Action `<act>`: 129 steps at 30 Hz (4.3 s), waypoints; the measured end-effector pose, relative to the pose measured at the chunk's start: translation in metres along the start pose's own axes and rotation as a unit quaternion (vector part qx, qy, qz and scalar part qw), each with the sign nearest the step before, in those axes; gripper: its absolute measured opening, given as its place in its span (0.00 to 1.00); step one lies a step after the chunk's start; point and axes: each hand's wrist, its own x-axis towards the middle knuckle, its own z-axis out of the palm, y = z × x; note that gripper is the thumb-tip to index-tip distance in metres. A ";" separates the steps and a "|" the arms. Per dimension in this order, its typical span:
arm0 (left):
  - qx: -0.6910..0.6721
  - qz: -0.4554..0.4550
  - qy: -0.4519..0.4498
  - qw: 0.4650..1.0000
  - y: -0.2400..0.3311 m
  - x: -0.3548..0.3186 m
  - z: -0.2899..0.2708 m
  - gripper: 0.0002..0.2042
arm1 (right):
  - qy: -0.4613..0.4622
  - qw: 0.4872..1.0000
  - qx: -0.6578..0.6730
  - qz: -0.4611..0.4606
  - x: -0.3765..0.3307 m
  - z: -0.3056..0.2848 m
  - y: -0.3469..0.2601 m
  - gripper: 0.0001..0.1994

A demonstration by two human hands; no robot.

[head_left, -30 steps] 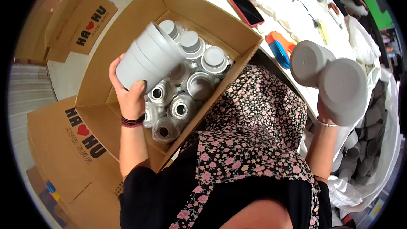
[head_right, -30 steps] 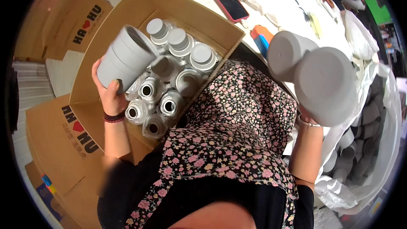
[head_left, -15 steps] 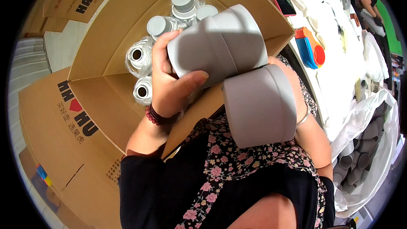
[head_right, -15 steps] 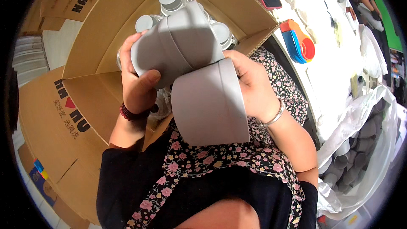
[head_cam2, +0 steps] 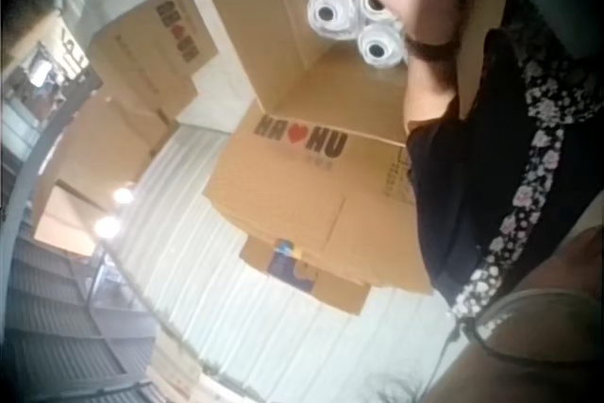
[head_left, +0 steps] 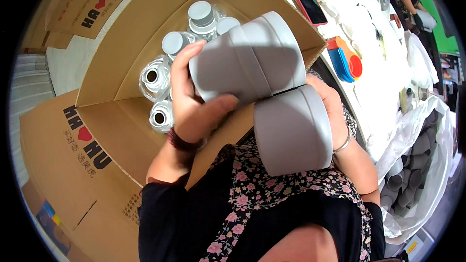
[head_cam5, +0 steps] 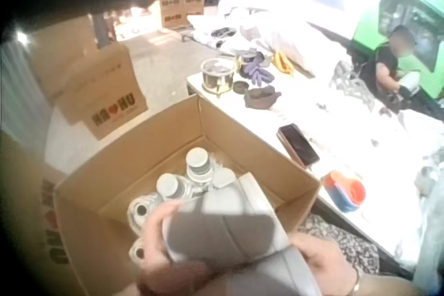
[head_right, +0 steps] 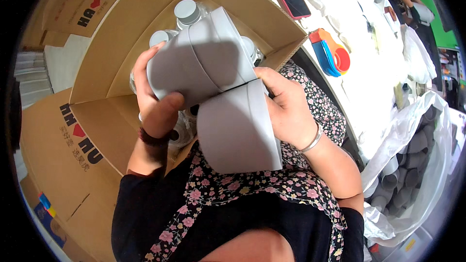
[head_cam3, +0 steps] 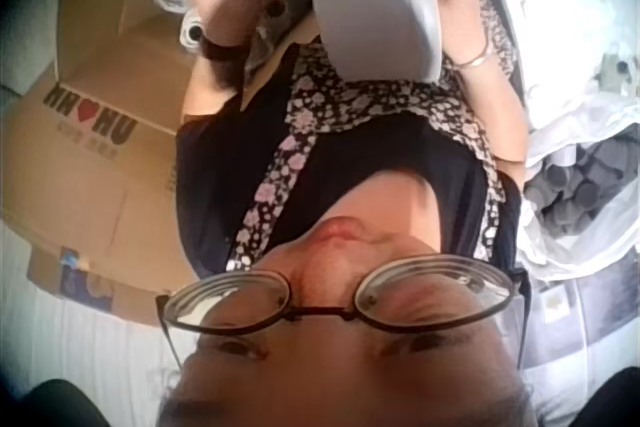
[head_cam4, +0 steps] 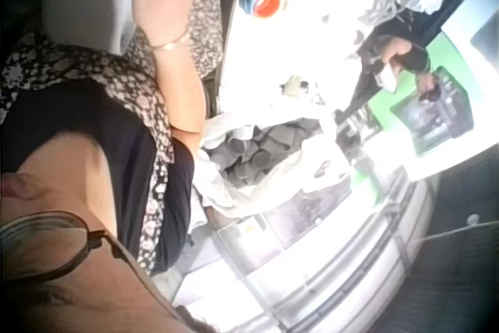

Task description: The person places circular insulation components into plastic bags and then packs the bagged components into a large cardboard box.

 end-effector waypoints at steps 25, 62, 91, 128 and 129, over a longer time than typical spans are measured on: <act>0.298 0.165 -0.081 0.937 -0.012 0.002 -0.027 0.43 | -0.030 0.964 0.245 -0.102 -0.008 0.008 0.007 0.16; 0.384 0.292 -0.278 0.831 0.017 0.016 -0.022 0.40 | -0.062 0.989 0.021 0.129 -0.016 -0.011 -0.026 0.10; -0.056 -0.119 0.021 0.991 0.002 0.020 -0.022 0.31 | -0.073 0.984 -0.147 -0.075 0.024 -0.007 -0.014 0.10; 0.509 0.316 -0.169 0.782 -0.062 -0.002 -0.051 0.35 | 0.162 0.836 0.444 0.278 0.073 0.037 0.059 0.19; 0.500 0.385 -0.165 0.758 -0.055 0.001 -0.036 0.31 | 0.189 0.855 0.410 0.254 0.073 0.058 0.054 0.18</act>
